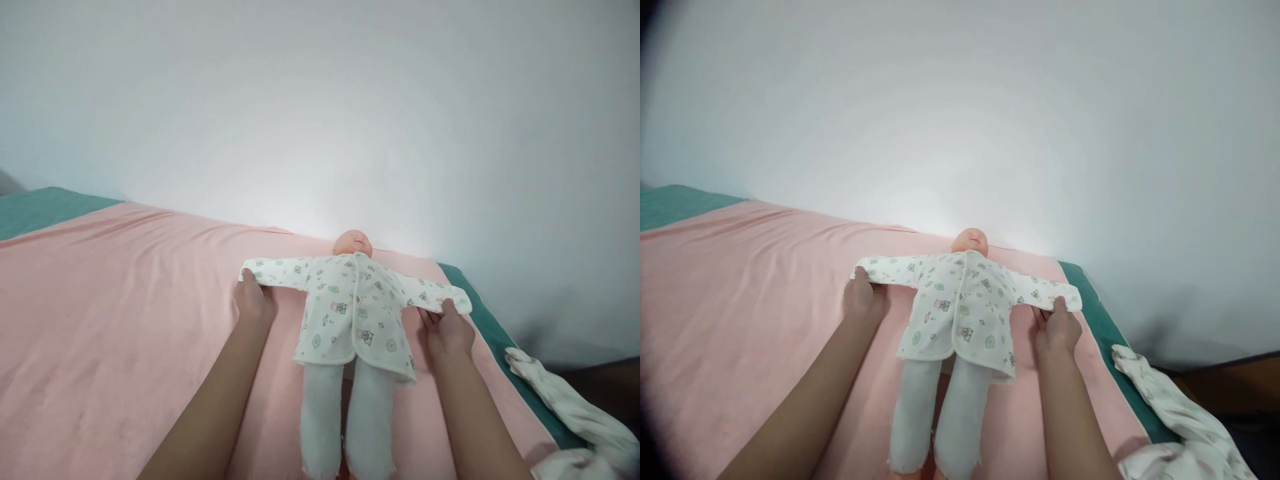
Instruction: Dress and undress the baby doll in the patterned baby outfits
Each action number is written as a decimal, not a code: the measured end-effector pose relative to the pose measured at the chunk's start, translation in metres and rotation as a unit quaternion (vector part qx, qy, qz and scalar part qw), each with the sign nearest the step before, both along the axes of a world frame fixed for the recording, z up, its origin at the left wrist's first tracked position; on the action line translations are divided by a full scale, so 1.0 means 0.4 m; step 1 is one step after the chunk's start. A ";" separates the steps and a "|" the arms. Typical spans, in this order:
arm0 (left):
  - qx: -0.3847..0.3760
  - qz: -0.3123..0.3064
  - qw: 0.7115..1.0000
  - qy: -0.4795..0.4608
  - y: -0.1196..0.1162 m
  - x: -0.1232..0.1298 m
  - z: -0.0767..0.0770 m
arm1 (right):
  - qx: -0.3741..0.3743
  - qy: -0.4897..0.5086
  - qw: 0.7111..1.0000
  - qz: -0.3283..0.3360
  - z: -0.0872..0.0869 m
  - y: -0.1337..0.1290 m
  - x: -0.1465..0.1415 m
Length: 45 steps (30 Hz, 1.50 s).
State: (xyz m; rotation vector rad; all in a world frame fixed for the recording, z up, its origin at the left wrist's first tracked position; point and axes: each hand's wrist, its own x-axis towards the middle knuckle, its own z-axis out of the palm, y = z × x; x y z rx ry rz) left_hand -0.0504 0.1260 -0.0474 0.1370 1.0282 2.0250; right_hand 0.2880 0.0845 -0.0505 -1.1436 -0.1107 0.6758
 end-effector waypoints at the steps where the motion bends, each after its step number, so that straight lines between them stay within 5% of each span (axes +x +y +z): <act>1: 0.000 0.003 1.000 -0.004 0.000 -0.009 0.001 | 0.001 0.007 1.000 -0.006 0.001 0.000 0.002; 13: -0.009 0.042 0.999 0.018 -0.008 -0.044 -0.004 | 0.018 0.050 0.998 -0.017 0.015 0.004 0.038; 18: -0.025 0.005 0.997 0.068 0.001 -0.054 -0.014 | 0.021 0.048 0.999 -0.011 0.020 0.005 0.037; 25: -0.078 -0.010 0.986 0.148 -0.006 -0.078 -0.026 | -0.088 -0.175 0.978 -0.075 -0.021 0.015 0.089; 28: -0.083 0.030 0.940 0.329 -0.017 -0.074 -0.024 | -0.124 -0.252 0.954 -0.100 -0.025 0.014 0.100; 31: -0.043 0.036 0.839 0.541 -0.020 -0.057 -0.024 | -0.139 -0.322 0.930 -0.115 -0.006 0.004 0.082; 35: -0.028 -0.054 0.720 0.692 -0.014 -0.030 -0.041 | -0.192 -0.536 0.821 -0.049 0.017 -0.002 0.034; 38: -0.054 -0.106 0.685 0.719 -0.013 -0.019 -0.060 | -0.165 -0.644 0.746 0.033 0.012 0.008 0.009; 45: -0.087 -0.120 0.639 0.755 -0.024 -0.013 -0.080 | -0.159 -0.638 0.736 0.163 -0.004 0.024 0.011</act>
